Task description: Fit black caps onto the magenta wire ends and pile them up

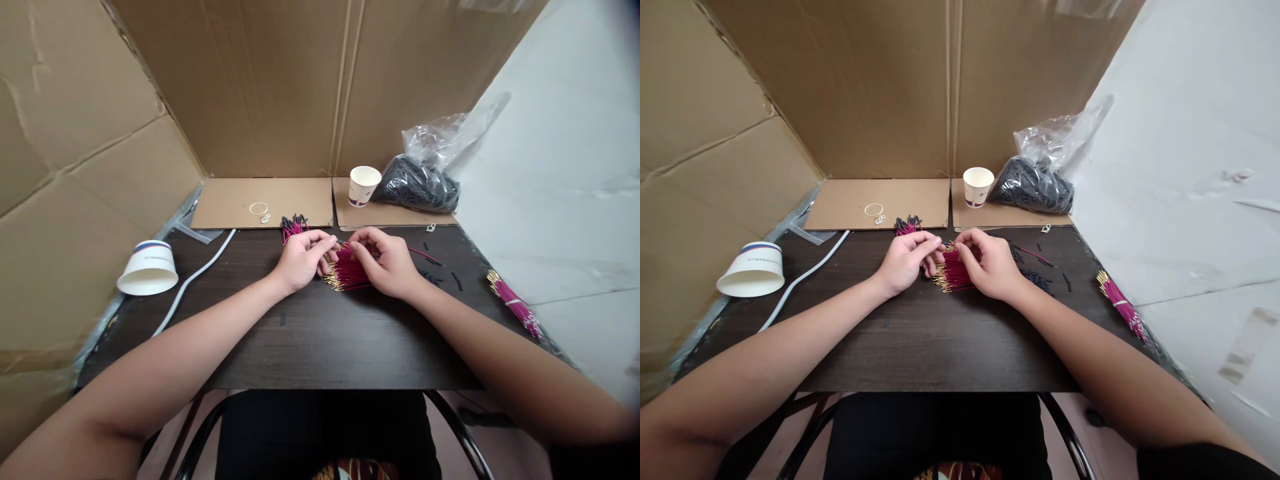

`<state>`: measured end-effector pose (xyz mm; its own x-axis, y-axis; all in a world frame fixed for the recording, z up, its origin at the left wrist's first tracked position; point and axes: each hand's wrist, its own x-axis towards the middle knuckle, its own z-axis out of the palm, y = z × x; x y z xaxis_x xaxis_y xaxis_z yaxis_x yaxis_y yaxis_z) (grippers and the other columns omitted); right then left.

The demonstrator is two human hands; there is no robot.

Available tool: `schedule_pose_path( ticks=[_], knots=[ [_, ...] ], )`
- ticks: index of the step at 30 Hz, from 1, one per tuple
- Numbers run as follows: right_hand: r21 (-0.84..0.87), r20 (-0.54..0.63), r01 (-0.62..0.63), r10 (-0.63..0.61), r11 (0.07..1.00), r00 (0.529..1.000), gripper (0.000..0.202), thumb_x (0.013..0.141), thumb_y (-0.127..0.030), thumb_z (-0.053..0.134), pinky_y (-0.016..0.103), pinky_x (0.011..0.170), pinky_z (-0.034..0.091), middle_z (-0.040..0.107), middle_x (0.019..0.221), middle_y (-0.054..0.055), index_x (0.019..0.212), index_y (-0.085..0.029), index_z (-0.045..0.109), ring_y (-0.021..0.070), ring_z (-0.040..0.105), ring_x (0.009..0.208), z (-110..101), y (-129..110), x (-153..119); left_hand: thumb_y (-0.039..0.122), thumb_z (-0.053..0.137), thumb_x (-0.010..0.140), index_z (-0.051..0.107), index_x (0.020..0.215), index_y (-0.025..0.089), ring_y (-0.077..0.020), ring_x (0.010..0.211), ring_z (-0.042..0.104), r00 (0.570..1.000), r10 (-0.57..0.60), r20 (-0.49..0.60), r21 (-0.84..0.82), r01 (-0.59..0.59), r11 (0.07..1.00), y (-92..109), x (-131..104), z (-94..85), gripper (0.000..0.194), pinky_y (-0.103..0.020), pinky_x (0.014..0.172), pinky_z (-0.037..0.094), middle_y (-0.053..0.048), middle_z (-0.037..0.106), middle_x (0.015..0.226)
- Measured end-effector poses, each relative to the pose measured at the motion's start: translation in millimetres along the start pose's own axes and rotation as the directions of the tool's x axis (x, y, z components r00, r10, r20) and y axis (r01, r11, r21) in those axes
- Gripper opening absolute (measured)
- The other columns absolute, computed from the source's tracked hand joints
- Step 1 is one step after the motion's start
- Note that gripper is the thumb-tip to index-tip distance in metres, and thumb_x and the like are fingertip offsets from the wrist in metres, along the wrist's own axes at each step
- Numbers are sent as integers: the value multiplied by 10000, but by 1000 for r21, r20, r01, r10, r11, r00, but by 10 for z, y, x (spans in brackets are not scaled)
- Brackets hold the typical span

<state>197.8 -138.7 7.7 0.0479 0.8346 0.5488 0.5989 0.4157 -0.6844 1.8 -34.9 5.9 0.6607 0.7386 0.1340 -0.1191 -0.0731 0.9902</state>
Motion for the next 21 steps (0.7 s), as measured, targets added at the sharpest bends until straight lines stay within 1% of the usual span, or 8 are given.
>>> schedule_pose_path(
  ticks=[8,14,16,18,20,21],
  knots=[
    [0,9,-21,21,1000,1000,175,1121,-358,625,331,680,505,730,841,36,1056,-209,693,169,645,705,-10,-29,-3,522,794,965,734,964,128,-128,525,655,1000,1,4,24,-1,1000,9,-9,8,398,-241,465,501,-90,751,800],
    [-20,9,-30,30,999,1000,200,1120,-379,623,336,666,486,725,833,39,1046,-208,693,171,629,699,-13,-46,8,522,796,965,732,964,125,-128,522,652,1000,-4,7,21,4,1000,12,-9,11,403,-243,469,499,-91,749,799],
    [-46,-3,-5,4,999,1000,183,1119,-361,625,345,690,491,726,862,47,1044,-210,695,176,624,715,-13,-53,14,518,788,965,732,965,120,-131,521,654,1000,-9,12,6,9,1000,25,-14,9,402,-243,467,496,-92,749,798],
    [-84,-32,43,-45,996,998,165,1113,-338,632,361,734,502,721,948,74,1036,-209,701,193,628,787,-16,-65,23,510,777,959,732,974,117,-136,525,660,1000,-18,23,-17,19,1000,41,-21,5,396,-243,465,490,-95,751,803],
    [-120,-77,78,-88,990,993,159,1102,-327,646,371,761,501,675,1016,96,1032,-205,720,211,612,864,-23,-78,35,484,787,935,724,981,118,-139,535,665,999,-23,33,-31,25,999,54,-30,2,375,-243,469,488,-97,757,816],
    [-131,-98,84,-97,988,990,161,1096,-328,656,370,760,495,641,1014,96,1031,-203,733,215,595,877,-27,-83,40,462,801,915,720,984,118,-140,540,666,999,-21,36,-26,22,999,58,-36,3,360,-244,475,492,-98,760,820]
  ],
)
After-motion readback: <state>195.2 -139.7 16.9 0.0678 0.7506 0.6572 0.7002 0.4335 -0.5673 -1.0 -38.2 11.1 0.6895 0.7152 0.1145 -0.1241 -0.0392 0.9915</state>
